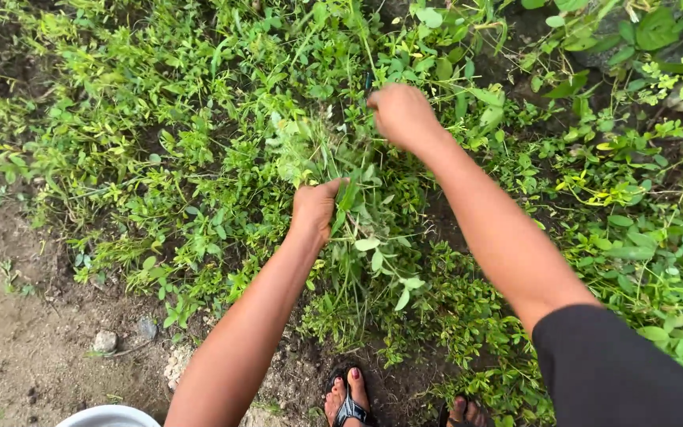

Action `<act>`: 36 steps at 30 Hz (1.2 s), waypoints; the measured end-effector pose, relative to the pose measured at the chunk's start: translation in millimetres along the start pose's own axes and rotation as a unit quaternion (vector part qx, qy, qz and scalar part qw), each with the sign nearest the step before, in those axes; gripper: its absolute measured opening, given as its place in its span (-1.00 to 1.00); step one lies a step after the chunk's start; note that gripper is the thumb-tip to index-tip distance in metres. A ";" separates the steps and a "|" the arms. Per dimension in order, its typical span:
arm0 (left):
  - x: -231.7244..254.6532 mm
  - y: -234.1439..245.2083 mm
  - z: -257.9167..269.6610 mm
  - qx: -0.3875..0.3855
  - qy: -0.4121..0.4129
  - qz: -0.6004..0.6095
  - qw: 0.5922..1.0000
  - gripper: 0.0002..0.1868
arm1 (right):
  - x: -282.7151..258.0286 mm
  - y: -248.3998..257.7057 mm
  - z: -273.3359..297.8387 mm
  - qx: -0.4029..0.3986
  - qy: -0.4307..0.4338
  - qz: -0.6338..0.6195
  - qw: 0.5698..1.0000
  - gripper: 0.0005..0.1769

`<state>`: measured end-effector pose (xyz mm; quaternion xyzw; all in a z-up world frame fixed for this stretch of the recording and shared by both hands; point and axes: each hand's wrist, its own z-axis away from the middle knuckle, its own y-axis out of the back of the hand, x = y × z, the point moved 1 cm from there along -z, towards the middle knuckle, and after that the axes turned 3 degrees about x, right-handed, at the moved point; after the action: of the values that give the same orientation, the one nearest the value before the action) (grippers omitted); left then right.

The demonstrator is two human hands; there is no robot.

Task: Harvesting green leafy vegetables or herbs from a garden bed by hand.

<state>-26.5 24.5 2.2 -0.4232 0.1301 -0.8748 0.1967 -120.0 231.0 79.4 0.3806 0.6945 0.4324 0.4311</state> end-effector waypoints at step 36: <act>15.0 3.1 -23.6 -0.029 0.006 0.000 1.000 -0.85 | 165.8 -213.3 -55.2 0.063 -0.019 0.180 0.981 -0.80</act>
<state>-53.0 16.4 -3.0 -0.4238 0.1567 -0.8731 0.1833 -260.5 293.7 -149.4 0.5340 0.6319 0.4515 0.3343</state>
